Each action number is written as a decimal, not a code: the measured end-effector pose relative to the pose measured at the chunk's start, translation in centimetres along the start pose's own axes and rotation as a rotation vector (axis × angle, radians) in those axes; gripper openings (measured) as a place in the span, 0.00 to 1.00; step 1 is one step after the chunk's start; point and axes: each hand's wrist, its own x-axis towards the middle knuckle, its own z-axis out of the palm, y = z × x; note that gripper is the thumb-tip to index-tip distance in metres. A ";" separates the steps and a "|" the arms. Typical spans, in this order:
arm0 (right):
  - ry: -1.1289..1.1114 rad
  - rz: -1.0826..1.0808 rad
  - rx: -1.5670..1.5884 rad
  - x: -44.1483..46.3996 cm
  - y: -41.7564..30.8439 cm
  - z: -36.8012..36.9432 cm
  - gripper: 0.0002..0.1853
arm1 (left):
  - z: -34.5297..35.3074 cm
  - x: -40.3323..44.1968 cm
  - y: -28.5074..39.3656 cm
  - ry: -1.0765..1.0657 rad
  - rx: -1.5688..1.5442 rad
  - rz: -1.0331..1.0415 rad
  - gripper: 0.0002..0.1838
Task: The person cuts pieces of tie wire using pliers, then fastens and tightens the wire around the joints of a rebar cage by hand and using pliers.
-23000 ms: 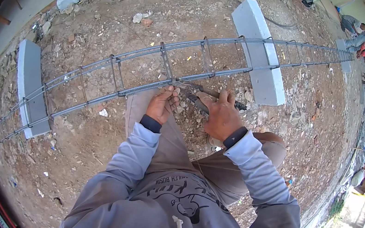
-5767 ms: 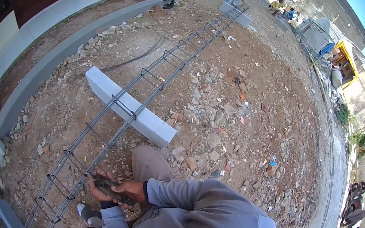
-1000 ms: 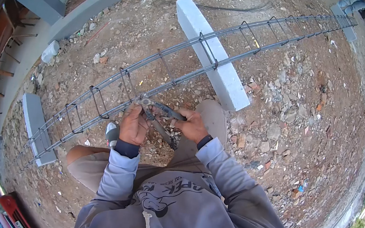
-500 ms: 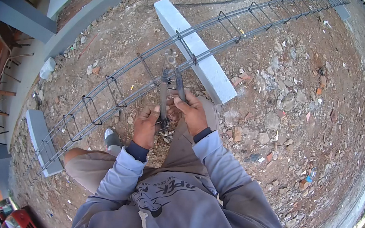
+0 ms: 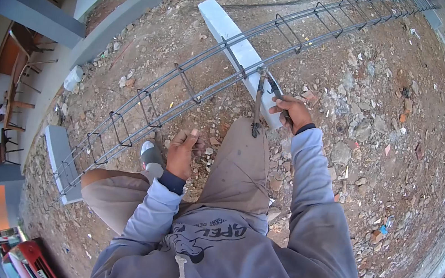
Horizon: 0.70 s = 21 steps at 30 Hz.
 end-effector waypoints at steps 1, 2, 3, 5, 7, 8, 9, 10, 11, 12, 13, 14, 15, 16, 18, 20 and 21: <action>0.092 -0.068 -0.167 0.2 -0.3 -0.6 0.12 | -0.4 -0.2 0.0 0.007 -0.011 0.001 0.11; 0.154 -0.076 -0.251 1.0 0.0 -2.0 0.11 | -0.8 -0.1 -0.4 0.005 -0.020 -0.004 0.11; 0.137 -0.083 -0.241 1.1 -0.2 -2.6 0.12 | -1.3 0.2 -1.0 0.003 -0.033 -0.008 0.12; 0.158 -0.090 -0.303 1.8 -0.1 -2.8 0.13 | -2.1 0.7 -1.5 -0.003 -0.054 -0.019 0.12; 0.250 -0.094 -0.446 1.9 -0.4 -2.6 0.14 | -2.2 0.9 -1.3 -0.021 -0.071 -0.033 0.12; 0.329 -0.275 -0.636 1.9 -0.4 -2.4 0.15 | -2.2 1.2 -1.0 -0.036 -0.071 -0.044 0.12; 0.409 -0.448 -0.827 2.0 0.2 -2.0 0.15 | -2.2 1.4 -0.8 -0.050 -0.070 -0.060 0.12; 0.483 -0.619 -1.024 2.2 0.5 -1.7 0.15 | -2.4 1.5 -0.6 -0.059 -0.072 -0.076 0.12; 0.395 -0.403 -0.927 2.8 0.4 -1.6 0.14 | -2.7 2.2 -0.8 -0.072 -0.053 -0.067 0.12; 0.448 -0.443 -1.024 2.8 -0.2 -0.9 0.14 | -2.9 2.6 -0.6 -0.078 -0.055 -0.055 0.12; 0.495 -0.479 -1.123 2.6 -0.9 0.3 0.13 | -3.1 2.9 -0.4 -0.080 -0.058 -0.046 0.11; 0.538 -0.513 -1.222 2.4 -1.2 1.5 0.13 | -3.3 3.0 -0.4 -0.077 -0.061 -0.041 0.11; 0.658 -0.452 -1.233 2.8 -1.6 2.3 0.14 | -3.2 3.1 -0.3 -0.076 -0.067 -0.045 0.11; 0.757 -0.529 -1.304 3.6 -1.2 2.2 0.14 | -3.1 3.2 -0.1 -0.073 -0.073 -0.049 0.11; 0.956 -0.693 -1.436 5.2 -0.2 2.2 0.15 | -3.0 3.2 -0.1 -0.070 -0.078 -0.057 0.11; 0.793 -0.851 -1.271 3.3 -1.0 5.9 0.15 | -2.3 3.6 -0.1 -0.071 -0.087 -0.058 0.11; 0.657 -0.899 -1.151 1.9 -0.5 8.2 0.15 | -2.1 4.0 -0.4 -0.094 -0.116 -0.009 0.12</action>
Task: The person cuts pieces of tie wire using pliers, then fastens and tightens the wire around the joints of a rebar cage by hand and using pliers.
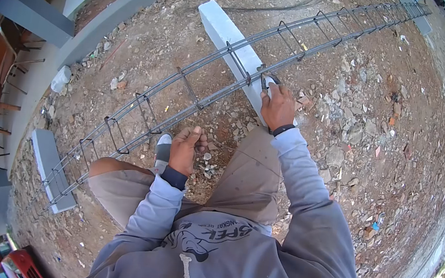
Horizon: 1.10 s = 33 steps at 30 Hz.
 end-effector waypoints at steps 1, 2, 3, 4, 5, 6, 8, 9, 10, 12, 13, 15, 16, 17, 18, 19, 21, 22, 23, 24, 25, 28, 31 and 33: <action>-0.196 0.016 0.219 -1.5 -2.0 0.1 0.15 | 0.1 0.3 0.1 -0.009 0.005 -0.009 0.11; -0.338 -0.002 0.482 -3.4 -4.3 0.0 0.15 | 0.2 0.7 0.3 -0.021 0.016 -0.017 0.11; -0.435 -0.167 0.498 -5.6 -5.4 0.9 0.14 | 0.2 1.0 0.6 -0.037 0.032 -0.024 0.11; -0.612 0.043 0.694 -7.1 -7.6 0.3 0.13 | 0.0 1.5 0.7 -0.042 0.031 -0.027 0.11; -0.787 0.260 0.886 -8.1 -9.3 -0.3 0.12 | -0.3 2.0 0.7 -0.046 0.029 -0.030 0.11; -0.811 0.398 0.946 -8.7 -9.6 -0.1 0.12 | -0.6 2.3 0.5 -0.047 0.025 -0.034 0.11; -0.858 0.683 1.063 -9.7 -9.9 0.6 0.11 | -1.0 2.6 0.3 -0.025 0.114 -0.064 0.10; -0.893 0.724 1.104 -9.8 -10.0 0.6 0.11 | -1.2 2.8 0.3 -0.020 0.163 -0.077 0.10; -0.920 0.763 1.147 -9.6 -10.1 0.5 0.11 | -1.4 3.2 0.2 -0.022 0.204 -0.086 0.11; -0.917 0.825 1.171 -9.7 -9.8 1.2 0.11 | -1.9 4.1 -0.2 -0.033 0.288 -0.108 0.11; -0.891 0.845 1.148 -9.7 -9.2 2.5 0.10 | -2.4 4.9 -0.7 0.013 0.459 -0.023 0.12; -0.794 0.913 1.117 -9.0 -8.7 3.8 0.10 | -3.1 6.4 -1.2 0.115 0.784 0.158 0.13; -0.723 0.961 1.112 -8.3 -9.1 4.3 0.10 | -2.3 6.0 0.3 0.156 0.824 0.225 0.14; -0.655 1.012 1.108 -7.7 -9.4 4.9 0.10 | -1.7 5.6 1.9 0.200 0.867 0.290 0.14; -0.647 1.031 1.073 -7.4 -9.2 6.2 0.11 | -1.3 5.3 3.1 0.244 0.911 0.352 0.15; -0.614 0.985 1.050 -7.1 -9.3 7.1 0.11 | -1.3 5.5 3.4 0.266 0.911 0.381 0.14; -0.541 0.886 1.001 -6.3 -9.6 8.7 0.12 | -1.2 6.5 4.3 0.308 0.907 0.450 0.14; -0.522 0.811 0.994 -6.1 -9.7 9.2 0.13 | -1.1 7.0 4.9 0.291 0.947 0.445 0.15; -0.500 0.813 1.024 -5.9 -10.0 9.8 0.13 | -1.0 7.4 5.5 0.273 0.988 0.435 0.15; -0.477 0.813 1.052 -5.6 -10.3 10.5 0.13 | -0.8 7.9 5.9 0.256 1.026 0.425 0.16; -0.455 0.811 1.078 -5.5 -10.4 11.0 0.12 | -0.9 8.6 6.0 0.222 1.095 0.420 0.16; -0.434 0.715 0.998 -5.9 -10.0 12.1 0.13 | -0.6 10.7 6.4 0.130 1.299 0.411 0.17; -0.289 0.508 0.741 -6.7 -9.8 13.5 0.13 | 0.3 11.4 7.0 0.072 1.471 0.363 0.16; -0.198 0.369 0.543 -6.7 -10.0 13.3 0.13 | 0.9 11.4 7.6 0.053 1.555 0.292 0.16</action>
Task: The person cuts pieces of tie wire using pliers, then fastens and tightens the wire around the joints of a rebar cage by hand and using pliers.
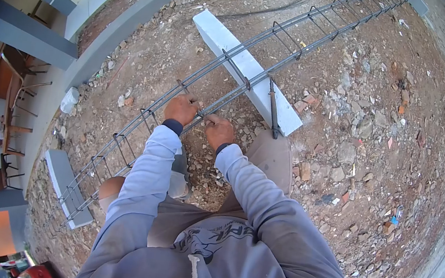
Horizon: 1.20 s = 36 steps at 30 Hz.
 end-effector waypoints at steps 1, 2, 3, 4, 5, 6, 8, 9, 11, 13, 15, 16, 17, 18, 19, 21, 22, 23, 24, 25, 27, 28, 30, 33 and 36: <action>0.045 -0.071 -0.096 0.0 -0.5 -0.2 0.12 | 0.3 0.3 -0.4 0.038 -0.013 0.011 0.15; 0.029 -0.080 -0.132 0.0 -1.1 -0.4 0.12 | 0.9 0.7 -1.1 0.076 -0.026 0.022 0.15; 0.012 -0.090 -0.167 0.1 -1.6 -0.7 0.11 | 1.1 0.9 -1.3 0.114 -0.038 0.034 0.15; -0.005 -0.100 -0.202 0.2 -2.2 -0.9 0.10 | 1.4 1.0 -1.4 0.148 -0.065 0.034 0.14; -0.015 -0.090 -0.233 0.2 -2.8 -0.9 0.09 | 1.7 0.9 -1.7 0.180 -0.092 0.032 0.15; -0.026 -0.083 -0.266 0.3 -3.5 -1.0 0.09 | 1.7 0.6 -1.6 0.213 -0.120 0.028 0.15; -0.047 -0.087 -0.305 0.3 -3.9 -0.8 0.08 | 1.6 -0.1 -1.7 0.193 -0.248 -0.010 0.15; -0.050 -0.099 -0.310 0.3 -4.0 -0.6 0.08 | 1.4 -0.6 -1.7 0.184 -0.312 -0.029 0.16; -0.070 -0.113 -0.335 0.7 -4.2 -0.6 0.09 | 1.5 -1.9 -1.3 0.257 -0.357 -0.051 0.16; -0.110 -0.112 -0.376 0.8 -4.9 -1.2 0.10 | 2.1 -3.1 -1.2 0.263 -0.388 -0.117 0.16; -0.114 -0.161 -0.363 0.8 -5.6 -1.8 0.11 | 3.7 -4.5 -1.3 0.378 -0.471 -0.094 0.16; -0.118 -0.185 -0.358 0.8 -5.7 -2.0 0.11 | 3.7 -5.5 -0.8 0.436 -0.513 -0.085 0.16; -0.121 -0.205 -0.364 0.9 -5.6 -2.0 0.11 | 3.6 -6.4 -0.3 0.373 -0.600 -0.151 0.13; -0.127 -0.227 -0.372 1.2 -5.3 -2.0 0.11 | 4.3 -6.3 -0.6 0.397 -0.620 -0.156 0.13; -0.134 -0.249 -0.381 1.3 -5.2 -2.0 0.12 | 5.5 -6.0 -1.3 0.421 -0.641 -0.162 0.13; -0.158 -0.283 -0.387 1.7 -4.9 -2.1 0.12 | 7.1 -5.9 -1.9 0.446 -0.747 -0.185 0.13; -0.171 -0.298 -0.390 1.8 -4.8 -2.1 0.12 | 7.7 -6.3 -2.0 0.446 -0.833 -0.205 0.14; -0.188 -0.287 -0.374 2.1 -4.4 -2.2 0.12 | 8.2 -6.6 -1.9 0.446 -0.918 -0.224 0.14; -0.205 -0.275 -0.358 2.4 -4.2 -2.3 0.13 | 8.5 -6.9 -1.7 0.392 -1.112 -0.282 0.12; -0.225 -0.262 -0.341 2.6 -4.0 -2.2 0.13 | 8.8 -7.2 -1.4 0.334 -1.305 -0.342 0.10; -0.280 -0.216 -0.361 2.8 -4.3 -2.5 0.14 | 9.5 -7.7 -1.0 0.255 -1.579 -0.443 0.10; -0.304 -0.193 -0.370 2.8 -4.6 -2.5 0.15 | 9.9 -7.6 -0.9 0.235 -1.660 -0.479 0.11; -0.315 -0.199 -0.421 2.8 -4.4 -2.1 0.16 | 10.2 -7.2 -0.8 0.211 -1.762 -0.517 0.10; -0.291 -0.167 -0.526 2.6 -4.7 -2.0 0.15 | 10.9 -6.9 -0.9 0.190 -1.837 -0.532 0.08; -0.256 -0.208 -0.634 2.0 -6.5 -2.4 0.14 | 12.6 -5.9 -1.4 0.181 -1.929 -0.540 0.09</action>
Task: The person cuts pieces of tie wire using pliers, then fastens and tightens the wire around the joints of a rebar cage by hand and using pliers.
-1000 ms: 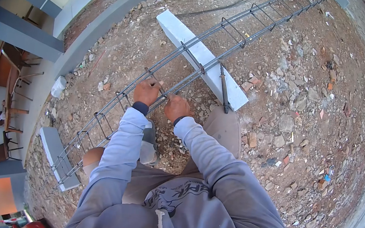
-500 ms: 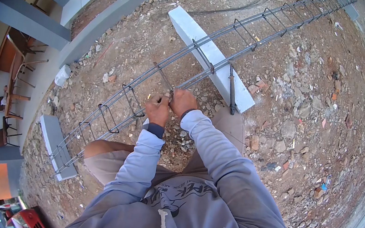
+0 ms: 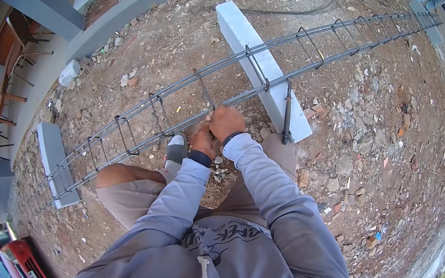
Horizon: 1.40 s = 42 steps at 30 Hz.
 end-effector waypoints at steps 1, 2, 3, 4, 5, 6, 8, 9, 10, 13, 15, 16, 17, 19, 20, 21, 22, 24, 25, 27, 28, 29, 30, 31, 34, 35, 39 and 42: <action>0.013 -0.017 -0.040 -0.1 -0.2 -0.2 0.14 | 0.2 0.5 -0.3 0.009 -0.034 -0.001 0.09; 0.020 -0.018 -0.058 -0.2 -0.2 0.0 0.14 | 0.4 1.0 -0.6 0.018 -0.068 -0.003 0.08; 0.026 -0.019 -0.077 -0.2 -0.2 0.3 0.14 | 0.2 1.8 -1.1 -0.008 -0.113 -0.017 0.08; 0.031 -0.023 -0.095 -0.1 -0.1 0.5 0.13 | -0.1 2.8 -1.6 -0.034 -0.159 -0.029 0.08; 0.029 -0.038 -0.092 -0.1 0.0 0.5 0.13 | -0.5 3.6 -2.2 -0.058 -0.206 -0.041 0.07; 0.028 -0.054 -0.089 -0.1 0.2 0.5 0.13 | -0.7 4.0 -2.5 -0.062 -0.229 -0.053 0.07; 0.029 -0.061 -0.079 0.0 0.3 0.7 0.12 | -1.2 4.7 -3.1 -0.068 -0.276 -0.075 0.07; 0.032 -0.051 -0.071 0.1 0.4 0.9 0.12 | -0.9 4.5 -2.7 -0.049 -0.260 -0.095 0.07; 0.035 -0.040 -0.062 0.1 0.4 1.0 0.12 | -0.6 4.2 -2.2 -0.031 -0.243 -0.115 0.07; 0.065 -0.023 -0.017 0.1 0.6 1.3 0.13 | -0.1 3.4 -0.9 0.012 -0.195 -0.096 0.07; 0.059 0.002 0.004 0.2 0.5 1.6 0.13 | 0.0 2.8 -0.3 -0.012 -0.144 -0.054 0.07; 0.059 0.021 0.013 0.2 0.5 1.6 0.14 | -0.2 2.5 -0.1 -0.047 -0.110 -0.032 0.08; 0.049 0.031 0.036 0.2 0.6 1.6 0.14 | -0.2 2.1 0.1 -0.082 -0.077 -0.012 0.10; 0.022 0.047 0.082 0.2 0.5 1.6 0.14 | -0.2 1.4 0.8 -0.123 -0.207 -0.063 0.08; 0.015 0.060 0.095 0.1 0.6 1.6 0.14 | -0.2 1.0 1.0 -0.137 -0.275 -0.083 0.08; 0.008 0.069 0.109 0.1 0.7 1.6 0.14 | 0.4 0.2 1.8 -0.184 -0.240 -0.049 0.12; 0.003 0.075 0.123 0.3 0.7 1.7 0.13 | 1.0 -0.2 2.3 -0.174 -0.276 -0.065 0.12; 0.009 0.076 0.115 0.4 0.6 1.8 0.13 | 2.0 -0.7 2.8 -0.158 -0.348 -0.100 0.14; 0.011 0.079 0.109 0.5 0.6 1.9 0.13 | 2.1 -0.4 2.8 -0.177 -0.377 -0.119 0.13; 0.035 0.120 0.136 0.2 0.4 1.8 0.12 | 1.7 0.5 2.5 -0.212 -0.435 -0.164 0.13; 0.047 0.139 0.148 0.2 0.3 1.7 0.12 | 1.1 1.7 2.0 -0.223 -0.414 -0.172 0.13; 0.047 0.137 0.159 0.2 0.3 1.6 0.11 | 0.3 3.2 1.4 -0.234 -0.392 -0.180 0.12; 0.047 0.134 0.170 0.2 0.3 1.5 0.11 | 0.4 3.6 1.5 -0.247 -0.369 -0.187 0.12; 0.047 0.132 0.182 0.2 0.3 1.5 0.11 | 0.3 3.6 1.4 -0.248 -0.336 -0.178 0.11; 0.067 0.118 0.214 0.2 0.6 2.0 0.10 | 0.0 3.0 1.7 -0.245 -0.268 -0.154 0.09; 0.074 0.115 0.225 0.2 0.7 2.2 0.10 | 0.2 2.8 1.8 -0.245 -0.272 -0.147 0.09; 0.087 0.119 0.258 0.2 0.8 2.0 0.09 | 0.1 2.5 2.2 -0.348 -0.198 -0.136 0.10; 0.071 0.123 0.303 0.0 1.2 2.2 0.09 | 0.3 1.5 2.4 -0.273 -0.096 -0.143 0.10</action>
